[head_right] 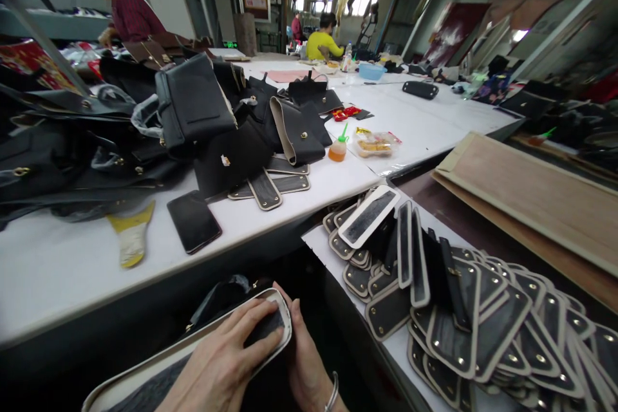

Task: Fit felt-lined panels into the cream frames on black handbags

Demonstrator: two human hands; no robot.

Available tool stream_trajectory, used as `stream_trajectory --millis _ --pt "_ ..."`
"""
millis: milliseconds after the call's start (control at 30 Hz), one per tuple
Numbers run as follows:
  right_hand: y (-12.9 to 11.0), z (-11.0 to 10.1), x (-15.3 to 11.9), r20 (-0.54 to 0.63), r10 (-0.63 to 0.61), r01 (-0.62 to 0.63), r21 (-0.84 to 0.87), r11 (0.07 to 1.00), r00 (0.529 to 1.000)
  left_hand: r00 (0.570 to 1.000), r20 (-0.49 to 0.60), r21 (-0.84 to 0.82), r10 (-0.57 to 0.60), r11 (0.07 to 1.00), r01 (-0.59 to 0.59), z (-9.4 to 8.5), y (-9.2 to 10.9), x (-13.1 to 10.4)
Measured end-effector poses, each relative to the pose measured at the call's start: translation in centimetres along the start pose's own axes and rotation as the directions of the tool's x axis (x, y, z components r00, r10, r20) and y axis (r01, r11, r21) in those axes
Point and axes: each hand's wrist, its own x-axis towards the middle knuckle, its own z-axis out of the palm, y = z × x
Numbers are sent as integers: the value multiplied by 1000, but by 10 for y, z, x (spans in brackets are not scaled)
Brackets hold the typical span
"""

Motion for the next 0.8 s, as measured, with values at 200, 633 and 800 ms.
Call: stream_trajectory --millis 200,633,800 --pt "-2 4 -1 -45 -9 6 -64 998 999 994 76 -79 -75 994 81 -10 2 2" --pt "-10 25 -3 -121 6 -15 -78 997 993 965 204 -151 -165 969 198 -28 8 18" --pt "-9 29 -2 -246 -2 -27 -116 993 969 954 260 -18 -152 987 162 -52 -2 40"
